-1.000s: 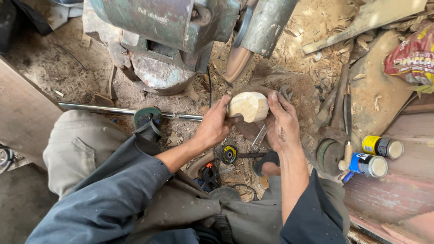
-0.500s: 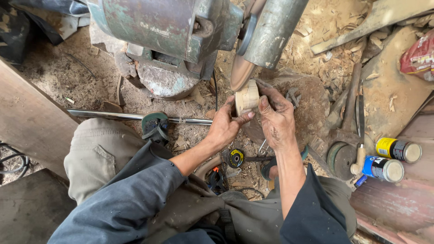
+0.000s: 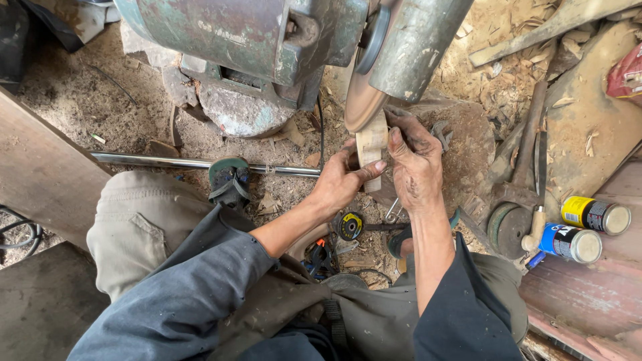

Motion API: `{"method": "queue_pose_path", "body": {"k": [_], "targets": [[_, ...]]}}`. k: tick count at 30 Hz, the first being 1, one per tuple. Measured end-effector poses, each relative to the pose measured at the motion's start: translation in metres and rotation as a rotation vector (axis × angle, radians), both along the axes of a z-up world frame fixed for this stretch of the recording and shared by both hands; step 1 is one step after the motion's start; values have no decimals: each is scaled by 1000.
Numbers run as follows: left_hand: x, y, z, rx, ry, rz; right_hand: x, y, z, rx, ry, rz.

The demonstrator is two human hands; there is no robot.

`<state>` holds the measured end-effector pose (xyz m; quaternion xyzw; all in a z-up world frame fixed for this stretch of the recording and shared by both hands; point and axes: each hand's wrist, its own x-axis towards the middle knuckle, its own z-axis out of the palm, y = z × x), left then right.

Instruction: The person holds a small piece of wood and presses it against a rotating grinding wheel to shape its edges. The person repeatedly rotates and repositions the wood to grind different sides while seated on the floor.

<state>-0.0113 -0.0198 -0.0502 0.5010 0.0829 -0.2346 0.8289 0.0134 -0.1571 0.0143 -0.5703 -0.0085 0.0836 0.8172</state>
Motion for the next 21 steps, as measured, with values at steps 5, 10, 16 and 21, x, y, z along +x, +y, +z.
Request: {"method": "queue_pose_path", "body": {"k": [5,10,16,21], "targets": [[1,2,4,-51,41,-23,2,1,1,-31,3,-7],[0,5,10,-87,43,-41,2,0,0,-70,-19,-18],[-1,11,25,-56,143,-100,4,2,2,-124,-24,-20],[-2,14,28,-9,160,-120,3,2,2,-139,-31,-32]]}}
